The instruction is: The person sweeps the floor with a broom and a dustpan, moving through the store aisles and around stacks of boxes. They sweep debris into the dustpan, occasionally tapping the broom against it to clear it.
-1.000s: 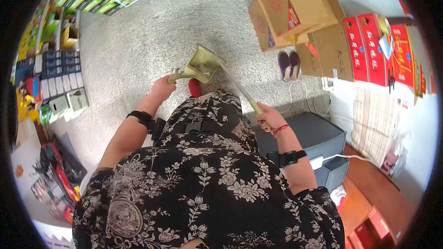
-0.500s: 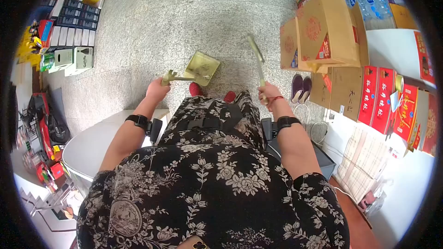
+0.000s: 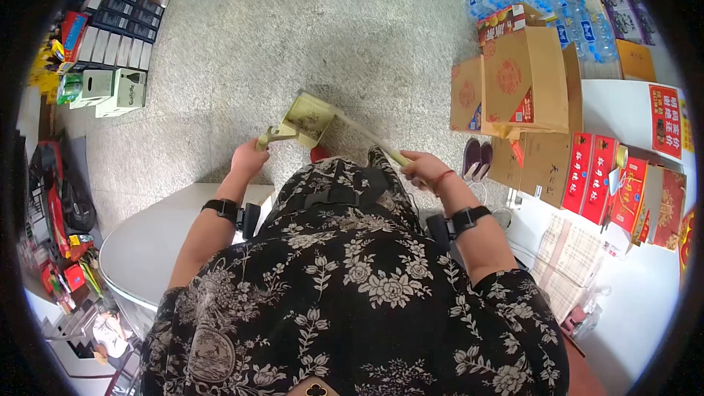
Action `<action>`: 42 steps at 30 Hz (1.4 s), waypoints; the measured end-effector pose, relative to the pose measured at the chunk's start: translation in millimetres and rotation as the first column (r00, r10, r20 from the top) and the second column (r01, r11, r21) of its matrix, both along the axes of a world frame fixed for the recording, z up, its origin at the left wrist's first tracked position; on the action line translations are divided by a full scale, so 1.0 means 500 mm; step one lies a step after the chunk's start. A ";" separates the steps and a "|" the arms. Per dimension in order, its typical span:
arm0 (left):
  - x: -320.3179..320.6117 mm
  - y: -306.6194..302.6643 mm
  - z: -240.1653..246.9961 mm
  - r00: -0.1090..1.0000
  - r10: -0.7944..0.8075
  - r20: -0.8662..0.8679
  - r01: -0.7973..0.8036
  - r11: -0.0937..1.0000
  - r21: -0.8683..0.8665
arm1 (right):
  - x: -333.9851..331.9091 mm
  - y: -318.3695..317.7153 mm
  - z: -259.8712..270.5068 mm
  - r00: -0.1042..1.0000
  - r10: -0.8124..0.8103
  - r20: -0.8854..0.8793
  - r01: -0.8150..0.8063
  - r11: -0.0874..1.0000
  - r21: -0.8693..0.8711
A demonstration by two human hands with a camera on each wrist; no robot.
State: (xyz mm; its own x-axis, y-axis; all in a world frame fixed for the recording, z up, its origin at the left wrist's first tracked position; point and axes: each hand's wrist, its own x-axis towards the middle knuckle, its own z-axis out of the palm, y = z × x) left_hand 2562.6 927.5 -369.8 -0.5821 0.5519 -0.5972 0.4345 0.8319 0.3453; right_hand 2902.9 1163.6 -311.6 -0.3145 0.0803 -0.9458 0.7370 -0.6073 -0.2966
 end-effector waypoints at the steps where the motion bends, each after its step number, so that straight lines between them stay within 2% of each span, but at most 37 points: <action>1: -0.019 -0.010 -0.004 1.000 -0.003 -0.005 0.003 1.000 0.007 | 0.004 0.007 0.000 1.000 -0.004 0.012 0.003 0.998 0.059; 6: -0.091 -0.072 0.005 0.983 0.178 0.053 -0.179 0.984 0.018 | -0.046 0.062 -0.033 0.993 -0.088 0.074 0.069 0.970 0.231; 7: -0.103 -0.083 -0.001 0.987 0.163 -0.014 -0.163 0.987 0.009 | -0.067 0.074 -0.054 0.993 -0.093 0.068 0.075 0.970 0.230; 9: -0.121 -0.104 0.006 0.978 0.207 0.000 -0.207 0.978 0.031 | -0.114 0.091 -0.121 0.973 -0.230 -0.027 0.230 0.944 0.238; 10: -0.125 -0.115 0.014 0.967 0.255 0.024 -0.255 0.966 0.047 | -0.137 0.095 -0.160 0.973 -0.229 -0.030 0.230 0.944 0.235; 12: -0.141 -0.148 -0.013 0.962 0.274 0.001 -0.273 0.959 0.082 | -0.186 0.092 -0.233 0.914 -0.393 -0.096 0.404 0.904 0.138; 14: -0.159 -0.168 -0.033 0.956 0.292 -0.026 -0.287 0.950 0.122 | -0.238 0.073 -0.244 0.906 -0.416 -0.073 0.421 0.903 0.081; 16: -0.168 -0.177 -0.027 0.931 0.364 0.016 -0.364 0.931 0.001 | -0.276 0.019 -0.205 0.999 -0.041 -0.027 0.046 0.970 0.237; 18: -0.173 -0.186 -0.018 0.917 0.398 0.032 -0.397 0.918 -0.012 | -0.297 -0.007 -0.175 0.999 0.007 -0.043 -0.001 0.988 0.153; 19: -0.178 -0.196 -0.031 0.905 0.425 0.035 -0.425 0.905 -0.004 | -0.315 -0.008 -0.166 0.993 0.118 -0.028 -0.113 0.984 0.135; 20: -0.184 -0.205 -0.044 0.891 0.452 0.039 -0.452 0.892 0.003 | -0.332 -0.008 -0.154 0.992 0.121 -0.034 -0.115 0.984 0.135; 22: -0.192 -0.205 -0.052 0.882 0.469 0.047 -0.470 0.883 0.008 | -0.375 0.001 -0.089 0.993 0.102 -0.057 -0.104 0.993 -0.046; 23: -0.197 -0.195 -0.051 0.874 0.485 0.035 -0.486 0.874 -0.005 | -0.390 0.014 -0.075 0.979 0.195 -0.052 -0.199 0.978 -0.069; 26: -0.220 -0.166 -0.052 0.851 0.524 0.040 -0.525 0.851 -0.002 | -0.426 0.069 -0.086 0.966 0.232 -0.113 -0.245 0.962 -0.119; 28: -0.252 -0.143 -0.054 0.858 0.509 0.066 -0.510 0.860 -0.012 | -0.443 0.121 -0.058 0.952 0.283 -0.118 -0.296 0.948 -0.116; 30: -0.277 -0.112 -0.033 0.837 0.543 0.064 -0.545 0.839 0.007 | -0.446 0.169 -0.041 0.984 0.155 -0.085 -0.161 0.984 -0.078; 33: -0.341 -0.073 -0.015 0.821 0.569 0.048 -0.569 0.822 -0.005 | -0.462 0.261 -0.035 0.989 0.131 -0.073 -0.130 0.991 0.011; 35: -0.393 -0.062 -0.029 0.805 0.588 0.080 -0.588 0.809 -0.028 | -0.488 0.313 -0.052 0.994 0.109 -0.028 -0.103 0.982 0.157; 36: -0.412 -0.052 -0.026 0.804 0.590 0.075 -0.590 0.807 -0.031 | -0.502 0.335 -0.085 0.993 0.111 -0.031 -0.105 0.983 0.152; 38: -0.445 -0.029 -0.020 0.764 0.636 0.109 -0.640 0.769 0.000 | -0.539 0.372 -0.166 0.991 0.022 -0.129 0.010 0.970 0.242; 39: -0.461 -0.020 -0.024 0.760 0.640 0.109 -0.644 0.765 -0.002 | -0.580 0.377 -0.151 0.994 -0.038 -0.099 0.062 0.965 0.254; 40: -0.477 -0.017 -0.031 0.744 0.656 0.122 -0.661 0.750 0.000 | -0.607 0.388 -0.176 0.995 -0.027 -0.097 0.051 0.966 0.254; 42: -0.496 -0.013 -0.044 0.723 0.678 0.132 -0.685 0.729 0.002 | -0.661 0.396 -0.262 0.932 -0.320 -0.171 0.341 0.933 0.111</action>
